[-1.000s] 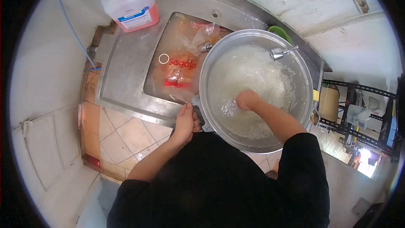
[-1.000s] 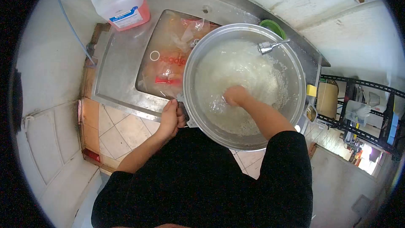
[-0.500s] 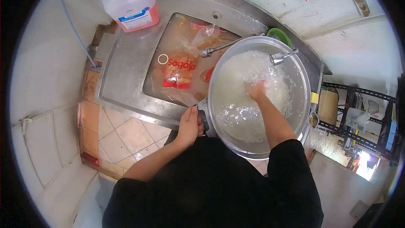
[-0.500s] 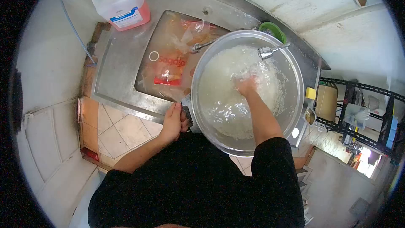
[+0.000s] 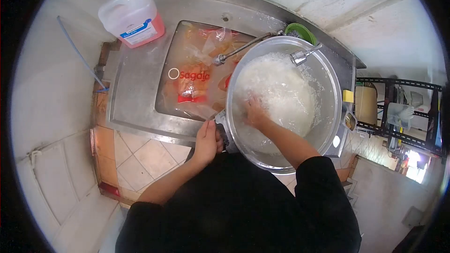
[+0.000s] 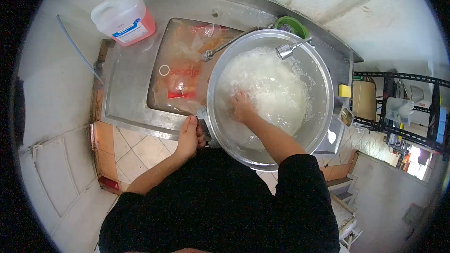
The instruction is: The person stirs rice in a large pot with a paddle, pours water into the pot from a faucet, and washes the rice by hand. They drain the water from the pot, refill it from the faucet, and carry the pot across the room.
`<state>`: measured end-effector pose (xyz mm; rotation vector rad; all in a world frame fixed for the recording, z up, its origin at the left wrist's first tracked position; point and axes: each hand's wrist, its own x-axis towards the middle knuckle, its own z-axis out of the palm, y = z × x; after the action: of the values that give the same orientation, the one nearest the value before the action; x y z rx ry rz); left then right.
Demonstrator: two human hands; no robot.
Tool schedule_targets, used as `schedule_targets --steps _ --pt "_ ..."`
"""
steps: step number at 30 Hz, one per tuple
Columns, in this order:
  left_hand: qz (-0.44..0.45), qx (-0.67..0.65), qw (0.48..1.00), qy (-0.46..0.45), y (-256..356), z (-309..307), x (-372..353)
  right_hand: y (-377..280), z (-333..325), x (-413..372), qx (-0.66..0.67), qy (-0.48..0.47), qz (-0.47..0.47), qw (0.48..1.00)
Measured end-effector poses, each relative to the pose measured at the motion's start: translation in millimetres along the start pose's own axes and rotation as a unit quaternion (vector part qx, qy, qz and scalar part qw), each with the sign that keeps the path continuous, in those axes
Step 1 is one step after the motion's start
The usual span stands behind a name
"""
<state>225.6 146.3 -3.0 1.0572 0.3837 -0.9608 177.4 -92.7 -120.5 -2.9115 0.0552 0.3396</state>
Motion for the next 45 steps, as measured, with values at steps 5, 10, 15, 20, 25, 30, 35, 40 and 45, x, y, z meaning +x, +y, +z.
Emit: schedule_targets --steps 5,10,15,20,25,30,35,40,45 --pt "-0.010 -0.008 1.000 0.008 8.1 7.1 -2.4 5.8 -0.4 8.4 0.174 -0.187 0.105 0.961" --pt "0.005 0.015 1.000 0.018 5.2 6.5 -4.7 3.0 -26.2 20.7 0.084 -0.155 0.313 0.933" --pt "0.006 0.040 0.999 0.013 7.7 6.7 -6.0 13.8 -37.3 27.8 0.035 -0.203 0.269 0.941" --pt "0.018 0.055 0.998 -0.002 7.0 7.1 -5.3 20.0 -8.5 10.7 -0.040 -0.081 0.114 0.989" --pt "0.019 0.048 0.999 -0.005 5.9 5.8 -4.5 13.3 -23.8 19.5 0.100 -0.155 0.172 0.968" --pt "0.011 0.049 0.999 0.002 7.3 6.5 -4.5 17.8 10.3 -17.2 0.018 -0.031 0.050 0.998" --pt "0.014 0.016 0.999 -0.030 2.1 1.1 -2.5 44.8 -3.1 -46.5 -0.037 -0.159 -0.094 0.982" --pt "0.016 0.016 0.999 -0.027 1.6 12.1 -7.7 36.9 8.6 -47.4 -0.053 -0.118 -0.090 0.987" --pt "0.008 0.029 1.000 0.000 -2.2 5.7 -2.3 37.6 23.2 -26.1 -0.017 -0.022 -0.223 0.974"
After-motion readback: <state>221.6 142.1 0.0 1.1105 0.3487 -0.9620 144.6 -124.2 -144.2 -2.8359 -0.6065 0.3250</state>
